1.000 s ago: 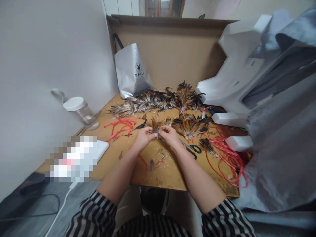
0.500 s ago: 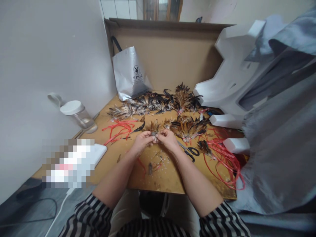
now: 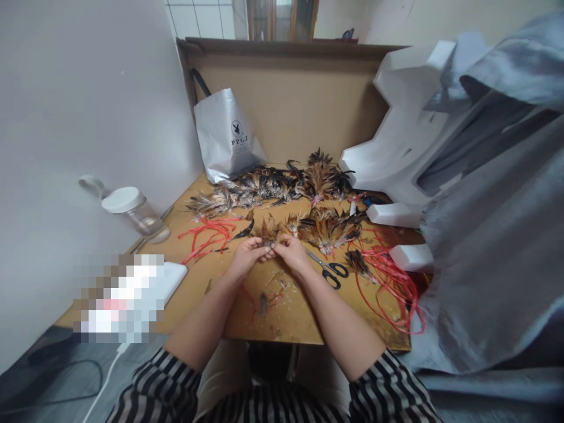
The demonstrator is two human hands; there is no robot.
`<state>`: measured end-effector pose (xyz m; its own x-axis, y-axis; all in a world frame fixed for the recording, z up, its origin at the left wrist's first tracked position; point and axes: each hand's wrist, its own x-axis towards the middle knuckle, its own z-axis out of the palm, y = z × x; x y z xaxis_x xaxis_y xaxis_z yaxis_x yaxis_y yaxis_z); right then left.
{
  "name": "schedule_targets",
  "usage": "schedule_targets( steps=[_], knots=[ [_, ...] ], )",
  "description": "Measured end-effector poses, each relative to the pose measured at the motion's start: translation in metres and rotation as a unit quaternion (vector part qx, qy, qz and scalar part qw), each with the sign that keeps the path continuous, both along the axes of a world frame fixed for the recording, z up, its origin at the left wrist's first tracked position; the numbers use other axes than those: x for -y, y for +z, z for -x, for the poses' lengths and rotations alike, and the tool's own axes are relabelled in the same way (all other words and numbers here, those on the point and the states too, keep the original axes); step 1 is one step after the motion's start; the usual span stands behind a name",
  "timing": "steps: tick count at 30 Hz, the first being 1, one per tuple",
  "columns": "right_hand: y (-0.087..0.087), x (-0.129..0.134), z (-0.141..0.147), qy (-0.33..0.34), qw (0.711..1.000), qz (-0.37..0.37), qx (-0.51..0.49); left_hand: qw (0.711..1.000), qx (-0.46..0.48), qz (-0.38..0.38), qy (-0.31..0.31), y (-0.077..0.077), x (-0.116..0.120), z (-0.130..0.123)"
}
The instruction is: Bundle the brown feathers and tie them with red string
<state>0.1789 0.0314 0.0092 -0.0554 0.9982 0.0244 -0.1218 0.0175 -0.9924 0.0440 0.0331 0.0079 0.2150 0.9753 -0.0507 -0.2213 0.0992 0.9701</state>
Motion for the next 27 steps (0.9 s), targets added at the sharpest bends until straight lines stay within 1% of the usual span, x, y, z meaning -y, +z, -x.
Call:
schedule_targets(
  steps=[4,7,11,15,17,20,27],
  knots=[
    [-0.003,-0.001,0.005,-0.005,0.995,0.037,-0.09,0.998,0.046,0.033,0.0,-0.001,0.0,0.0],
    [-0.004,-0.002,0.008,-0.007,0.992,0.046,-0.113,0.998,0.058,0.041,-0.002,-0.002,-0.001,0.0],
    [-0.001,-0.002,0.007,-0.015,0.998,0.019,-0.066,0.998,0.048,0.036,-0.003,-0.004,-0.002,0.0],
    [0.002,0.0,0.006,-0.034,0.999,-0.013,-0.004,1.0,0.011,0.007,0.0,-0.003,-0.004,0.0],
    [0.001,0.0,0.007,-0.059,0.998,-0.021,0.02,1.0,-0.006,-0.006,0.017,-0.003,-0.005,-0.001],
    [-0.003,-0.001,0.011,-0.092,0.995,-0.025,0.027,0.999,-0.012,-0.009,0.052,-0.003,-0.006,-0.003],
    [-0.009,-0.003,0.016,-0.111,0.993,-0.036,0.033,0.995,-0.006,-0.025,0.101,-0.004,-0.004,-0.01]
  ],
)
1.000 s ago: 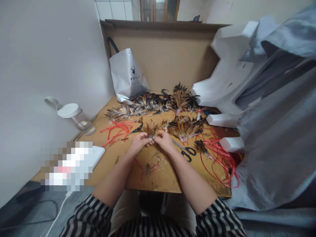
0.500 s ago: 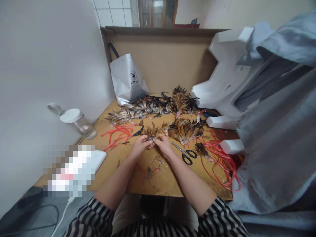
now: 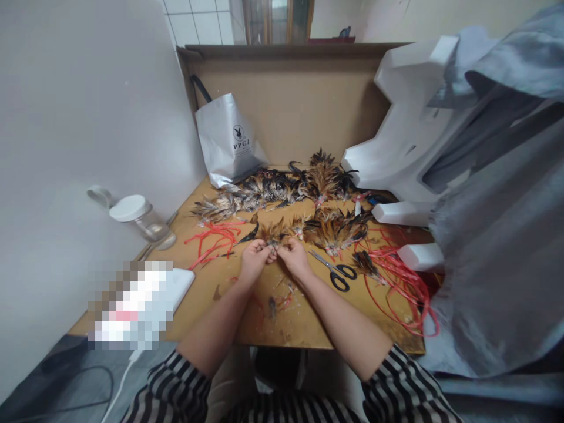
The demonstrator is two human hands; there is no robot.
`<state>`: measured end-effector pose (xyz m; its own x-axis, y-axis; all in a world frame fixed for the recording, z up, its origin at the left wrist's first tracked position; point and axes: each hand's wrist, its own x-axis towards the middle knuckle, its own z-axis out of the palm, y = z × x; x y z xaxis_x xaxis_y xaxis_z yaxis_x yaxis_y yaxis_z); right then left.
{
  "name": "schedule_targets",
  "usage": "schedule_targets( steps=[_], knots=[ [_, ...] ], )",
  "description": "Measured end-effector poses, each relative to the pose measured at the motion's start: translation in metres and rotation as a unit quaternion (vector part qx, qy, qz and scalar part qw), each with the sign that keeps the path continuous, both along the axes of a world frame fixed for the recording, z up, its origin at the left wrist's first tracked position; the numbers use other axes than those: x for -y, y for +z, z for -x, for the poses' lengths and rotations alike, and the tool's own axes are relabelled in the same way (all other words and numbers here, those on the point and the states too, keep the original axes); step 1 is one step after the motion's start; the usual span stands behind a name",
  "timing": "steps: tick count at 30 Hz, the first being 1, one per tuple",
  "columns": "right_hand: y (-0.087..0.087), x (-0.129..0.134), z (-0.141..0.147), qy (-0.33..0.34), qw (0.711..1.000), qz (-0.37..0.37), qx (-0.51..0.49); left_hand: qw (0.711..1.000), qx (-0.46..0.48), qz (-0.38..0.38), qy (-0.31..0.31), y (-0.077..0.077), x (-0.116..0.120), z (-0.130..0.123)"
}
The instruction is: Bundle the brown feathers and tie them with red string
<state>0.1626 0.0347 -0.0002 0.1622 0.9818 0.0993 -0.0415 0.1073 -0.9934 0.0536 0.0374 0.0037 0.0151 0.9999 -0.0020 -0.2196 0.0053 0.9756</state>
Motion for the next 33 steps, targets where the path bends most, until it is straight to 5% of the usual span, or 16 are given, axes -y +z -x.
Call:
schedule_targets(
  steps=[6,11,33],
  knots=[
    [-0.002,0.0,0.002,0.007,0.996,0.015,-0.086,1.0,0.023,-0.009,0.004,0.001,0.001,-0.001],
    [0.002,-0.001,-0.002,0.08,0.979,0.038,-0.183,0.999,0.021,-0.024,-0.02,0.002,0.0,0.002],
    [0.013,0.002,-0.014,0.101,0.989,0.008,-0.11,0.997,-0.005,0.004,-0.072,0.002,-0.003,0.009]
  ],
)
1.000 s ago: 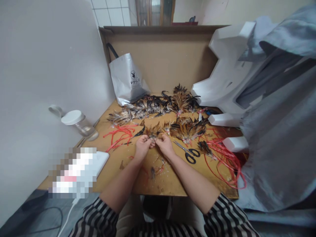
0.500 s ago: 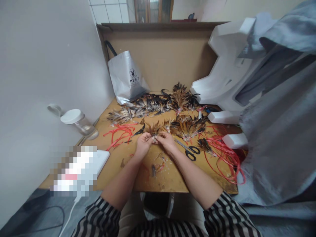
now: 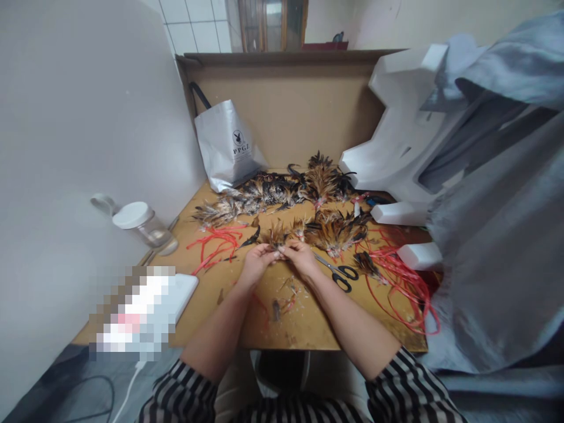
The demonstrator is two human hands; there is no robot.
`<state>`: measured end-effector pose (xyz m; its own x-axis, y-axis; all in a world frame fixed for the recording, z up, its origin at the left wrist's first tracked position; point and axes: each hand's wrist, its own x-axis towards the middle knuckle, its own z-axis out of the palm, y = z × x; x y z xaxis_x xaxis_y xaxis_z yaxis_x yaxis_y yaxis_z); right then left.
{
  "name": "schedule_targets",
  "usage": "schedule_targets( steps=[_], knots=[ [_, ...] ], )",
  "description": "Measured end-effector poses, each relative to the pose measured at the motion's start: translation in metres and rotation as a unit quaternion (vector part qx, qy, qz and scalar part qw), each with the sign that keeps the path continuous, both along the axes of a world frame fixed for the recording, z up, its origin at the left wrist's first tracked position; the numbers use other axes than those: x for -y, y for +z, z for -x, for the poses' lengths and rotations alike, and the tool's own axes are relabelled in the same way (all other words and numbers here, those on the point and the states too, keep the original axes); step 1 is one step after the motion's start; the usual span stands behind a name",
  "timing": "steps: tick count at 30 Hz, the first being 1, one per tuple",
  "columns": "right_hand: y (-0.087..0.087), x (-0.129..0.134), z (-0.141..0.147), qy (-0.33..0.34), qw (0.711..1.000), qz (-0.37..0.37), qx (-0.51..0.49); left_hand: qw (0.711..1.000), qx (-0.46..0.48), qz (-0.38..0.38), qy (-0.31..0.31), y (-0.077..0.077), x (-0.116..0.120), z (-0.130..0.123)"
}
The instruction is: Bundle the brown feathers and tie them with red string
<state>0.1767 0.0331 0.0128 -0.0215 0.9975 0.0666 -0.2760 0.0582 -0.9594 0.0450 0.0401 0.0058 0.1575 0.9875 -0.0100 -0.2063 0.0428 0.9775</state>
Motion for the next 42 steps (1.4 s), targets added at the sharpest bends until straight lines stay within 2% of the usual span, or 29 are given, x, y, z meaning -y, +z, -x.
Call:
schedule_targets(
  steps=[6,10,12,16,21,27,30,36,42],
  knots=[
    [0.0,0.002,0.001,-0.026,1.0,-0.003,0.006,1.0,0.002,0.009,-0.02,-0.005,-0.003,0.006],
    [0.001,0.007,0.006,0.074,0.989,0.067,-0.105,0.993,0.089,0.033,-0.071,0.0,0.002,0.005],
    [0.0,0.007,0.007,0.092,0.982,0.096,-0.137,0.989,0.112,0.044,-0.085,0.002,0.004,0.004],
    [-0.004,0.004,0.007,0.027,0.991,0.081,-0.1,0.996,0.071,0.045,-0.035,-0.001,0.001,0.003],
    [-0.002,0.002,0.005,-0.073,0.997,-0.018,0.036,0.999,0.017,0.017,-0.02,-0.006,-0.004,0.004],
    [-0.001,0.006,0.012,-0.097,0.989,-0.071,0.082,0.999,0.036,-0.001,0.021,-0.006,-0.001,0.0],
    [-0.004,0.005,0.016,-0.107,0.991,-0.049,0.057,0.998,0.051,0.014,0.046,-0.006,0.0,-0.003],
    [-0.007,0.004,0.014,-0.057,0.998,0.011,0.032,0.998,0.028,-0.005,0.058,-0.007,-0.001,-0.004],
    [-0.007,0.003,0.008,-0.062,0.997,0.006,0.055,0.998,0.029,-0.007,0.051,-0.004,-0.001,-0.002]
  ],
)
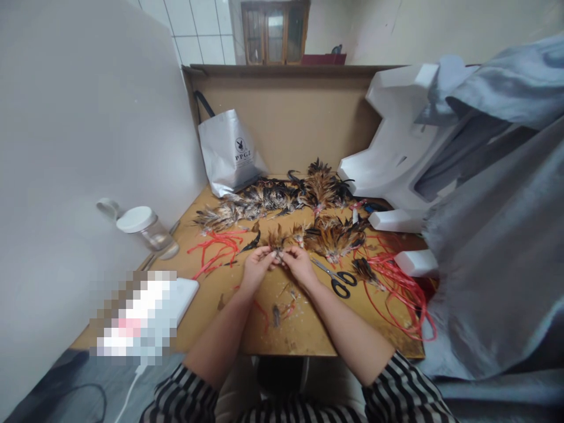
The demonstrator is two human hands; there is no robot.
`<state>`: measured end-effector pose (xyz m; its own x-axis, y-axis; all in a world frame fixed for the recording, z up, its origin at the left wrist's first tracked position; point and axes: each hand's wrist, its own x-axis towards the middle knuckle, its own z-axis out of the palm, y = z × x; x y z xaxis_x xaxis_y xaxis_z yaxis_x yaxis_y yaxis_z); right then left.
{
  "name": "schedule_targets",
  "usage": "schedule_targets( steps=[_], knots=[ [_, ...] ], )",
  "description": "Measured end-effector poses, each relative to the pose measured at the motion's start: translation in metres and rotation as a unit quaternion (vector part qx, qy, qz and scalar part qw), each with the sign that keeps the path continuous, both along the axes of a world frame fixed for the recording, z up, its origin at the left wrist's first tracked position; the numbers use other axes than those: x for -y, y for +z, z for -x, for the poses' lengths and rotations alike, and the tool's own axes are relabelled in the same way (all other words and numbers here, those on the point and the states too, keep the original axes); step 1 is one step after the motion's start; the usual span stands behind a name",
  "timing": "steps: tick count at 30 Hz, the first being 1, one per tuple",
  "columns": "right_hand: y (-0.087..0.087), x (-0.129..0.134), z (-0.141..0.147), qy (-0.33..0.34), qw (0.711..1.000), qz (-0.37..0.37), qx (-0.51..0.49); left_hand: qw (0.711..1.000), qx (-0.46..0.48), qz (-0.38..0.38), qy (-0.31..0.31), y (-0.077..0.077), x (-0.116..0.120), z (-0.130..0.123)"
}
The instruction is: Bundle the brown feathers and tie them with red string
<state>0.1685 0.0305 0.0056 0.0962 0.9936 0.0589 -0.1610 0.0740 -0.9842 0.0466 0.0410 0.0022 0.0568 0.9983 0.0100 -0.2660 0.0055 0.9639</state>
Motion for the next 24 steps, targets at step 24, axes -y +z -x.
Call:
schedule_targets(
  steps=[24],
  knots=[
    [0.002,-0.036,-0.071,-0.114,0.973,-0.025,0.198,0.997,0.022,0.014,0.068,0.006,-0.003,0.006]
  ],
)
